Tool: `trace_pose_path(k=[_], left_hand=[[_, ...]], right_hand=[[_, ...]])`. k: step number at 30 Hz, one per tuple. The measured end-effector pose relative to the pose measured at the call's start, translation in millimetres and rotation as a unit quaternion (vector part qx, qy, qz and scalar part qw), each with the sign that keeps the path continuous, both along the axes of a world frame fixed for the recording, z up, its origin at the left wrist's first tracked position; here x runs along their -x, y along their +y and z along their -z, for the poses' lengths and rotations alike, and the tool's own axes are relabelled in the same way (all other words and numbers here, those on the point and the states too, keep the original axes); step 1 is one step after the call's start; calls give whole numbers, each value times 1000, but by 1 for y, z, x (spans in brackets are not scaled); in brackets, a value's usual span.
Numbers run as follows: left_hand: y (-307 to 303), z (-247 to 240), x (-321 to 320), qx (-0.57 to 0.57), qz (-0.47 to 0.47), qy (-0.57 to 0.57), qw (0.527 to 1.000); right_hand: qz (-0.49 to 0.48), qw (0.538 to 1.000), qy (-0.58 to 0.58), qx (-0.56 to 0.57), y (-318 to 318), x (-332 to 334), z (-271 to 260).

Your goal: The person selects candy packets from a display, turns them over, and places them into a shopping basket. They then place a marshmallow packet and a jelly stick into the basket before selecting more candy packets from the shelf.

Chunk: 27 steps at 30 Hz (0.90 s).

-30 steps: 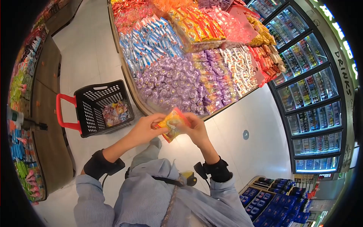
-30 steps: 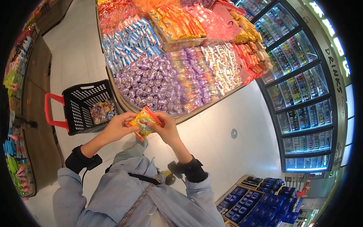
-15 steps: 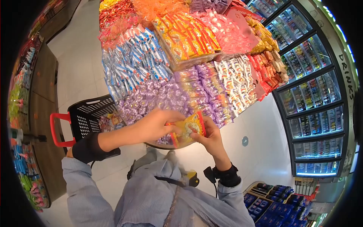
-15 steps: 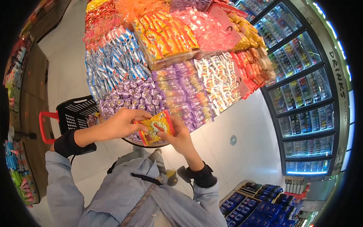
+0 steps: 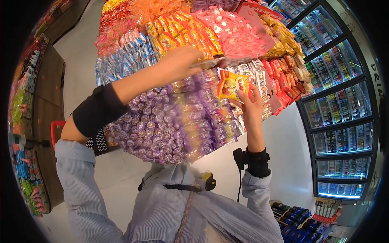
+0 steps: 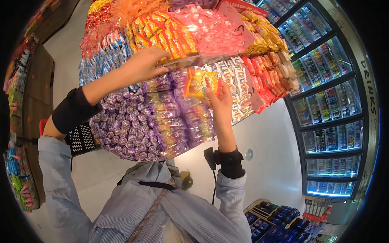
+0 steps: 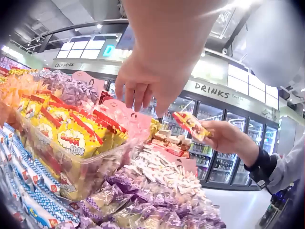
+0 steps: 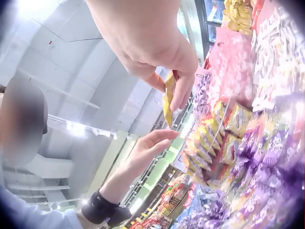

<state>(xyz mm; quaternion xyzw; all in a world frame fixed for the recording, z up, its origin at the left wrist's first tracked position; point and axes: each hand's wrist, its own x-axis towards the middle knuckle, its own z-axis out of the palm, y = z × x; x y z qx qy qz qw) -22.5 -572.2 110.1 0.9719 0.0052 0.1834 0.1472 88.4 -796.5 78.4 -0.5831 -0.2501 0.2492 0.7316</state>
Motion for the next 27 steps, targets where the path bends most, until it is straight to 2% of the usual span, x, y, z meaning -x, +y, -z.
trace_pose_path(k=[1,4,7,10,11,17,21,23,24,26,27], left_hand=[[0,7,-19,-34,-11,15,999],[5,34,-71,-95,-19,-57,994],[10,50,-114,-104,-59,-61,991],[18,62,-136,-152,-79,-18,985],[19,59,-140,-157,-99,35,982],[28,52,-141,-218,-75,78,970],[32,53,-126,-184,-99,71,975],[33,42,-114,-169,-131,98,972],[36,47,-110,-160,-129,63,977],[42,55,-102,-144,-128,-10,981],[43,55,-101,-142,-128,-2,982]], right_hand=[[8,1000,2,-4,0,-11,0],[24,1000,-2,-6,2,-39,2],[26,1000,-16,6,6,-61,3],[43,999,-15,2,14,-78,7],[30,999,-21,3,17,-86,9],[4,998,-65,1,48,-106,5],[25,990,-137,-30,88,-120,17],[23,981,-192,29,106,-127,23],[22,974,-219,58,116,-131,25],[50,934,-340,97,136,-137,37],[59,915,-378,131,144,-132,38]])
